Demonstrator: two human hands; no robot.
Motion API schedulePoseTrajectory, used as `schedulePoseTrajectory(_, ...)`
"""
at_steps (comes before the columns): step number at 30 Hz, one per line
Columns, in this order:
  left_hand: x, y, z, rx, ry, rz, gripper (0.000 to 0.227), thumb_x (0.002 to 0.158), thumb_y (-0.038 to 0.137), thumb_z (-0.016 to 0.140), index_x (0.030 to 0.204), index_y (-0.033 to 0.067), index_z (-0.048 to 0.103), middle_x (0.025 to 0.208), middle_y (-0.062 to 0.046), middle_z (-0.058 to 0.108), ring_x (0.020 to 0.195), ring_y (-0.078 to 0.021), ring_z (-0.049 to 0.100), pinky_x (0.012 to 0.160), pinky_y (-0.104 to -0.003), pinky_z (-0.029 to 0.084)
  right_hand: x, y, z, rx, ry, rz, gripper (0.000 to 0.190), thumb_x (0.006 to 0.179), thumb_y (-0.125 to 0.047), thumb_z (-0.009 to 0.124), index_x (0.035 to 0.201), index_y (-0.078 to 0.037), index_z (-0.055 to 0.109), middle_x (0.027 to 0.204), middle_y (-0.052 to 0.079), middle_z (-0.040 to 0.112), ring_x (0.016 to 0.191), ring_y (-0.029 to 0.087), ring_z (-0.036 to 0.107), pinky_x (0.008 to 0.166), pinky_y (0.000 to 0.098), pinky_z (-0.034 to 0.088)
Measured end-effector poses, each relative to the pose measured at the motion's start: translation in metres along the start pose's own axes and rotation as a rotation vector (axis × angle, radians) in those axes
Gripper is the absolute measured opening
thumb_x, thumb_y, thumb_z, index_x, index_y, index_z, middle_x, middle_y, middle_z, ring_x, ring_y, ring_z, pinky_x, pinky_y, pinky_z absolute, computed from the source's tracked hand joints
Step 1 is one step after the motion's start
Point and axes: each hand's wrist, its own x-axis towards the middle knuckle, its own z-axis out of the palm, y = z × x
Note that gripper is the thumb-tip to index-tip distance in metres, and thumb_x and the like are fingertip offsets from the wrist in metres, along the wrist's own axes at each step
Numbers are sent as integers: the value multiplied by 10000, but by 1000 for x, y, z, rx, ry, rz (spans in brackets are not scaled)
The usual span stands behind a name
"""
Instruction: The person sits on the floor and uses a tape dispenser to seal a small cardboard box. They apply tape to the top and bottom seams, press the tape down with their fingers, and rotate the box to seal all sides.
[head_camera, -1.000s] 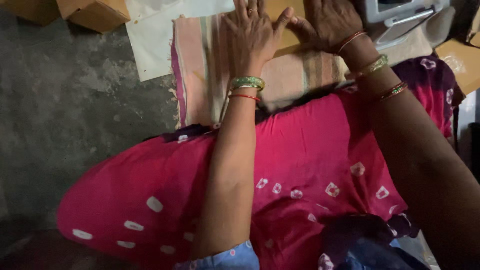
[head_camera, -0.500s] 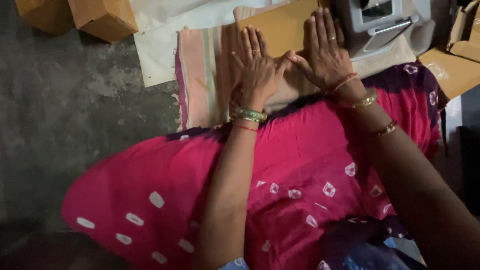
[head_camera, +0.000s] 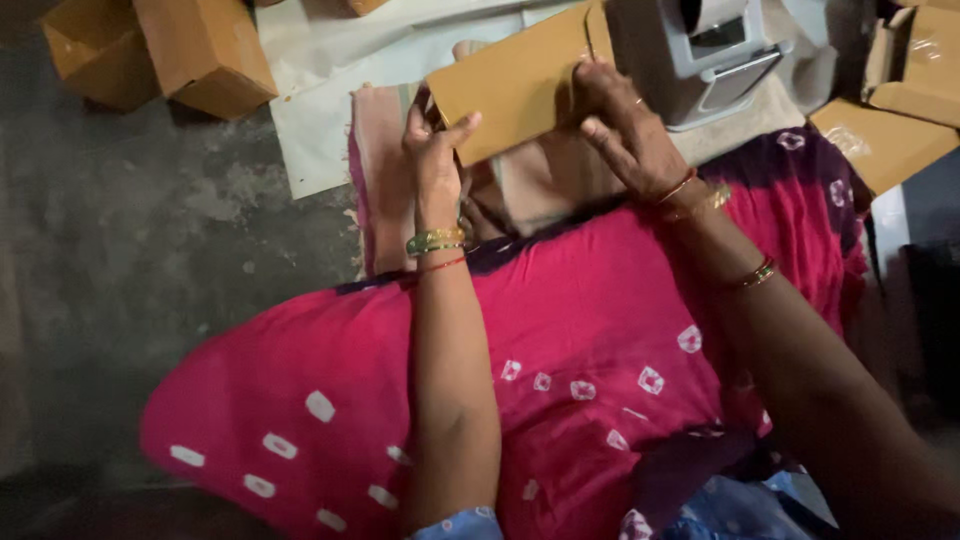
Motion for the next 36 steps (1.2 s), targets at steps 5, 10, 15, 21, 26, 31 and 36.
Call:
schedulePoseTrajectory(5,-6,-2,-9,432,-97,144,696,679,-86,901,1319,-17,637,1196,-111,721,1084,-210,676,960,-357,572,43,-43,19,-544,101,-200,725,1098,-557,437,1589,-23,409,1656,205,371,1552,354,256,1229,578,42)
schedulePoseTrajectory(10,-4,-27,-5,755,-31,115,314,954,116,666,1256,30,670,1129,-78,746,1013,-155,710,829,-326,582,61,-77,78,-748,-301,-159,975,1010,-800,222,1650,-68,304,1664,138,349,1589,292,261,1300,519,15)
schedulePoseTrajectory(15,-15,-7,-2,998,-131,265,351,674,59,836,1005,-23,751,851,-145,768,741,-172,725,697,-338,586,51,-47,78,-748,-210,-239,1077,961,-855,116,1632,-30,287,1682,155,313,1560,290,233,1271,499,22)
schedulePoseTrajectory(21,-27,22,25,884,-147,52,467,610,55,990,1015,10,762,933,-86,818,818,-135,726,758,-303,589,45,-19,16,-802,-183,-40,1006,1020,-782,149,1635,6,261,1701,189,262,1587,318,180,1283,512,51)
schedulePoseTrajectory(26,-31,32,31,926,-151,49,505,612,29,956,1072,21,750,1008,-98,808,897,-147,749,842,-297,589,33,-14,-20,-666,-36,9,945,1108,-682,346,1625,104,254,1685,272,245,1572,414,171,1287,498,216)
schedulePoseTrajectory(31,-38,36,27,994,-251,384,715,719,-138,769,1381,101,644,1359,-176,662,1238,-303,651,996,-376,545,1,-6,-20,-567,79,-1,752,1133,-527,424,1578,79,387,1677,246,329,1568,381,265,1261,518,312)
schedulePoseTrajectory(36,-44,33,-10,1277,-196,138,912,741,-155,543,1573,203,441,1508,-162,564,1282,-359,605,906,-408,565,-30,4,-9,-575,-107,329,453,1159,-420,369,1405,-125,610,1585,63,511,1585,223,378,1331,499,274)
